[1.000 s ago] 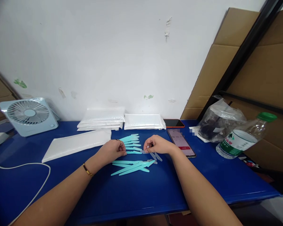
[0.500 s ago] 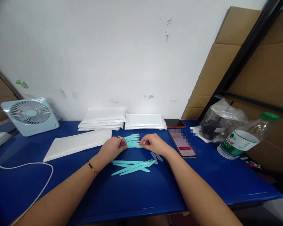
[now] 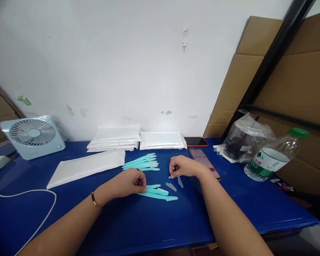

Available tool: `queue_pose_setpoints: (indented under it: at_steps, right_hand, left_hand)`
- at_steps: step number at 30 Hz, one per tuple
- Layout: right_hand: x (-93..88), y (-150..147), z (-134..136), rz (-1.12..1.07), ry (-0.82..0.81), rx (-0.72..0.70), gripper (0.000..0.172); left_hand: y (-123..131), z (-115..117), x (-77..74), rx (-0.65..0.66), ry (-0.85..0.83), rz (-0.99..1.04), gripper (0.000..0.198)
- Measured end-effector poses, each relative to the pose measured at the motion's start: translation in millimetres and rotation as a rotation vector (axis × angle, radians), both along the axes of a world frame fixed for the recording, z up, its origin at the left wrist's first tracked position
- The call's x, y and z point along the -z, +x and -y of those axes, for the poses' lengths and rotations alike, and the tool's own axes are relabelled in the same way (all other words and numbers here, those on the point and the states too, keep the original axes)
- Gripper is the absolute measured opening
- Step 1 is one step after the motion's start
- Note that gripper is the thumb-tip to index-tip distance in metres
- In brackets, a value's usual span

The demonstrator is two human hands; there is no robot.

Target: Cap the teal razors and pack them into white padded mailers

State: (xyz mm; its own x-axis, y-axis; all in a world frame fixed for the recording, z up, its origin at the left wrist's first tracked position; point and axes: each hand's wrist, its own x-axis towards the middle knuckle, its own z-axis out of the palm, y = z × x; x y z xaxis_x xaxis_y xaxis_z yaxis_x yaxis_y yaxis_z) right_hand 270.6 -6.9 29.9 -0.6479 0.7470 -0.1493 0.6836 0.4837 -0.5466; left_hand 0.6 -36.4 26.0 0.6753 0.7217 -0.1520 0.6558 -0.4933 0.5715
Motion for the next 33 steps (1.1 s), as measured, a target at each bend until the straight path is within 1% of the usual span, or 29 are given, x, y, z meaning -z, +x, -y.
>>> queue_pose_setpoints:
  at_steps: [3, 5, 8, 10, 12, 15, 21, 26, 28, 30, 31, 33]
  right_hand:
    - [0.2, -2, 1, 0.01, 0.015, 0.087, 0.023]
    - [2.7, -4, 1, -0.016, 0.015, 0.159, 0.022]
    - [9.8, -6, -2, -0.109, -0.067, 0.211, 0.021]
    - [14.2, -8, -5, -0.184, -0.129, 0.205, 0.02]
    - [16.9, -9, -6, -0.234, -0.136, 0.19, 0.017]
    - [17.4, -12, -7, -0.252, -0.1, 0.192, 0.013]
    - [18.5, -24, -4, -0.244, -0.045, 0.209, 0.014]
    - [20.8, -39, -3, -0.268, 0.013, 0.196, 0.013]
    - [17.3, -34, -3, -0.254, 0.056, 0.199, 0.013]
    - [11.2, -22, -3, -0.221, 0.112, 0.222, 0.014]
    - [7.8, -14, -3, -0.196, 0.141, 0.236, 0.014]
    - [2.0, 0, -3, -0.109, 0.145, 0.203, 0.018]
  left_hand:
    - [-2, -5, 1.9, -0.065, 0.007, 0.029, 0.024]
    - [-4, -10, 3.2, -0.155, 0.058, 0.04, 0.024]
    - [-7, -18, 5.8, -0.27, 0.169, 0.015, 0.02]
    - [-8, -21, 7.6, -0.29, 0.226, 0.0, 0.016]
    - [-9, -23, 9.0, -0.295, 0.262, -0.009, 0.014]
    - [-9, -23, 9.8, -0.299, 0.282, -0.04, 0.012]
    - [-8, -23, 8.9, -0.299, 0.277, -0.055, 0.011]
    - [-1, -22, 12.2, -0.282, 0.291, -0.049, 0.01]
    - [0, -22, 12.0, -0.287, 0.337, -0.043, 0.01]
    - [-2, -22, 9.6, -0.29, 0.383, -0.007, 0.014]
    - [-4, -22, 7.8, -0.267, 0.385, 0.014, 0.017]
    - [-10, -22, 3.8, -0.154, 0.339, 0.03, 0.02]
